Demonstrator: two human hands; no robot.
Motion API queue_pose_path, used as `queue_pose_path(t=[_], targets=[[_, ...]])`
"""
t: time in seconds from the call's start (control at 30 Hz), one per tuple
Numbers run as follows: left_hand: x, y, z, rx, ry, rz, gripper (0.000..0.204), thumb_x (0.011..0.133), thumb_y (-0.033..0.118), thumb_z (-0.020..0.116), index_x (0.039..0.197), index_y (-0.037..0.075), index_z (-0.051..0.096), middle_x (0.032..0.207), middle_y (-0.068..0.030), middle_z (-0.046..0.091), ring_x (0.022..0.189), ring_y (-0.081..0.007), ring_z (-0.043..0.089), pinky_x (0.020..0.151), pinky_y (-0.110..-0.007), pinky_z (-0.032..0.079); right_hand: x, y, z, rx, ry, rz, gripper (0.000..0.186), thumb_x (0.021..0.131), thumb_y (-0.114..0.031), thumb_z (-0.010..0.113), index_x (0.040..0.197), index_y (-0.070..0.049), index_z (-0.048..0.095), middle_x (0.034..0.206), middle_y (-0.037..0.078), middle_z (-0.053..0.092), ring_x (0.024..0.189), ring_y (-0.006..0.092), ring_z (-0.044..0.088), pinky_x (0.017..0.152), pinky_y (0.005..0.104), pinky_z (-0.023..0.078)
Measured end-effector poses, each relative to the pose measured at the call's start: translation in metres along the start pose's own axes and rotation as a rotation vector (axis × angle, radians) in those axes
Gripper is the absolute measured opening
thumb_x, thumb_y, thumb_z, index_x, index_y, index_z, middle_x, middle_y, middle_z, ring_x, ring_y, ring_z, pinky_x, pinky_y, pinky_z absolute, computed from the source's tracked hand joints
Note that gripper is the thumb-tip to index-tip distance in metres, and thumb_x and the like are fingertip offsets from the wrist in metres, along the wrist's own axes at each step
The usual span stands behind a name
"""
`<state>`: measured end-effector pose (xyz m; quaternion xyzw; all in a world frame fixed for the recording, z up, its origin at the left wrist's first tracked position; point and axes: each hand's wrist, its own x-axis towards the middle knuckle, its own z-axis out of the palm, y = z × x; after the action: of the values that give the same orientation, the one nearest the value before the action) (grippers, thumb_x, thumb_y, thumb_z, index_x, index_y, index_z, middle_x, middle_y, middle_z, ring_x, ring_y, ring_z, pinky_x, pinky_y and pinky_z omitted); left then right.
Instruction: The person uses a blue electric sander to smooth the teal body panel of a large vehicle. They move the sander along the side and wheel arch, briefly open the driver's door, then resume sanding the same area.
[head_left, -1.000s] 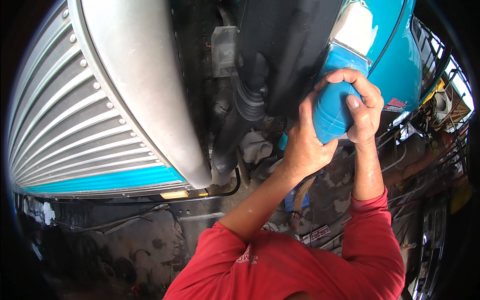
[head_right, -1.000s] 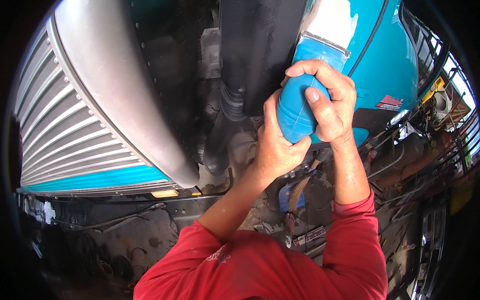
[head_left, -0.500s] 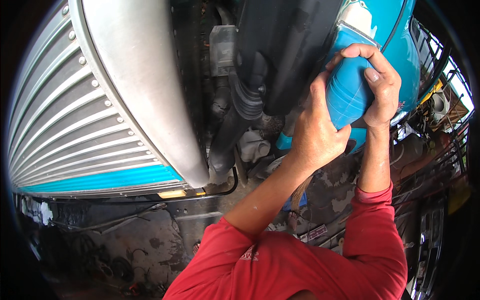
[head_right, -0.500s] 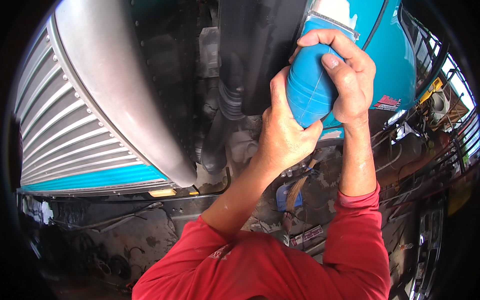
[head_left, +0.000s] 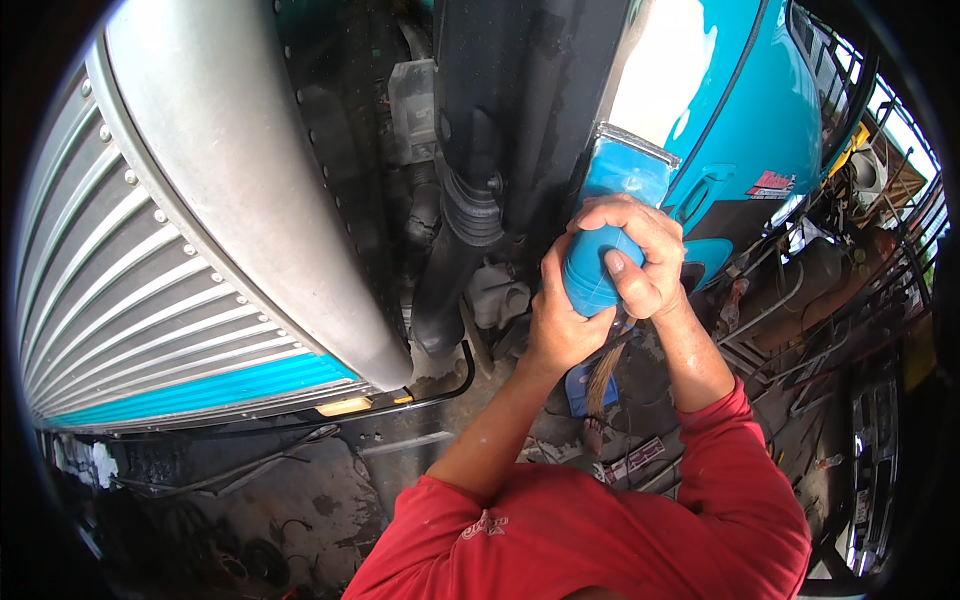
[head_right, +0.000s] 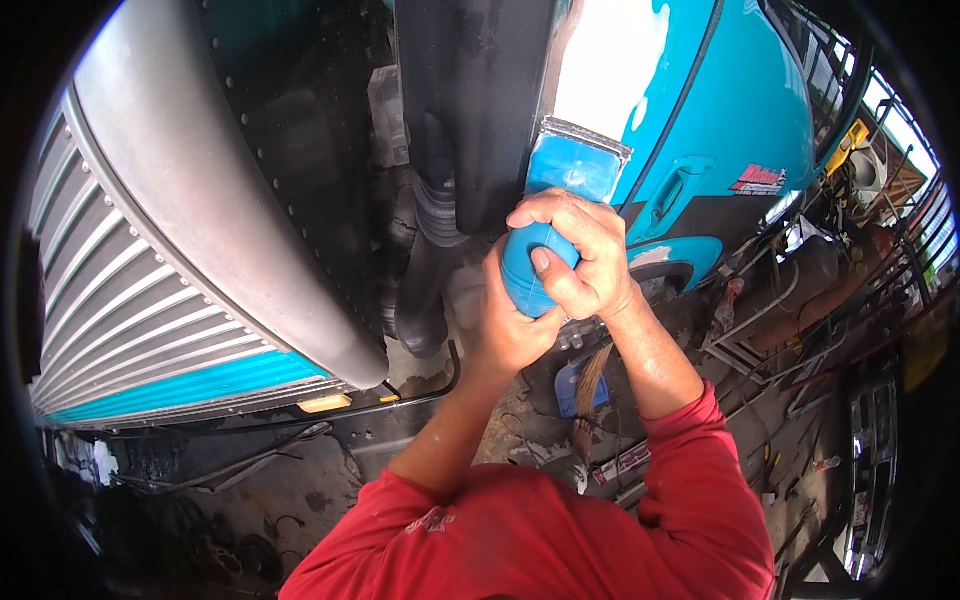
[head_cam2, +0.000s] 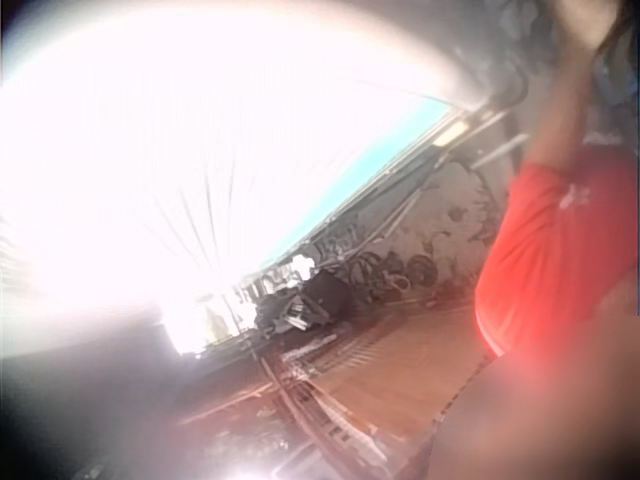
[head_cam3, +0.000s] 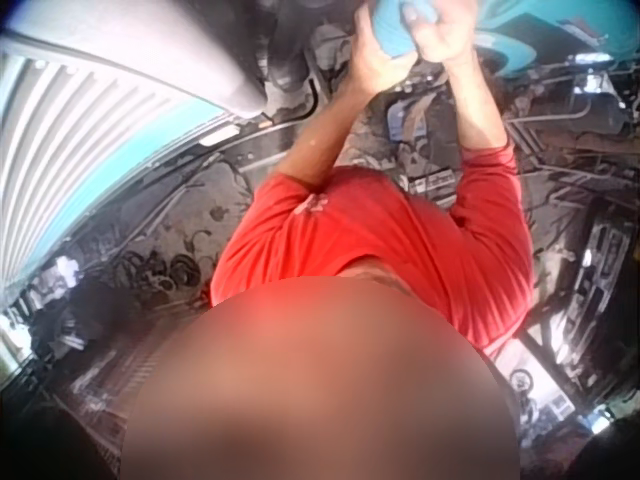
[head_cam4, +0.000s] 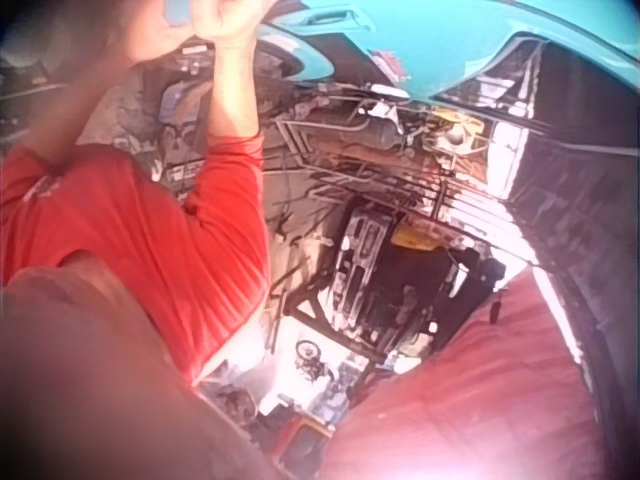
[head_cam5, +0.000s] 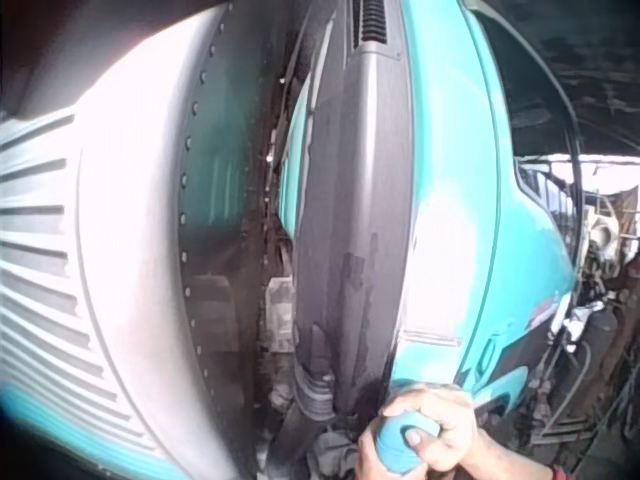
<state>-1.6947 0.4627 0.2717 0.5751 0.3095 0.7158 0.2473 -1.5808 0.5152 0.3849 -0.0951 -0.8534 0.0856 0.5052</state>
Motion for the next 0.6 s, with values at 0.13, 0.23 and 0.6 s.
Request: queue_pose_path(t=[0.13, 0.23, 0.6], targets=[[-0.006, 0.002, -0.005, 0.028, -0.015, -0.049, 0.091, 0.083, 0.006, 0.084, 0.159, 0.007, 0.034, 0.138, -0.0306, 0.065, 0.128, -0.0474, 0.068, 0.102, -0.052, 0.058, -0.005, 0.000, 0.004, 0.019, 0.008, -0.010, 0.038, 0.080, -0.017, 0.064, 0.109, 0.005, 0.074, 0.098, 0.022, 0.076, 0.089, 0.0359, 0.077, 0.083, 0.0408, 0.061], [0.007, 0.016, -0.003, 0.054, -0.017, -0.061, 0.091, 0.083, 0.006, 0.085, 0.158, 0.006, 0.034, 0.137, -0.0299, 0.064, 0.125, -0.0450, 0.069, 0.101, -0.051, 0.058, 0.009, -0.006, -0.003, 0.006, -0.002, 0.026, 0.039, 0.080, -0.020, 0.063, 0.108, 0.005, 0.074, 0.098, 0.022, 0.076, 0.088, 0.0354, 0.077, 0.083, 0.0409, 0.061], [0.078, 0.084, 0.022, 0.057, -0.010, 0.072, 0.099, 0.079, 0.000, 0.083, 0.159, 0.005, 0.025, 0.125, -0.0356, 0.067, 0.112, -0.0524, 0.072, 0.091, -0.055, 0.061, 0.092, -0.025, -0.057, 0.127, 0.048, 0.192, 0.056, 0.094, -0.038, 0.049, 0.121, 0.007, 0.069, 0.101, 0.022, 0.075, 0.095, 0.0311, 0.075, 0.091, 0.0388, 0.059]])
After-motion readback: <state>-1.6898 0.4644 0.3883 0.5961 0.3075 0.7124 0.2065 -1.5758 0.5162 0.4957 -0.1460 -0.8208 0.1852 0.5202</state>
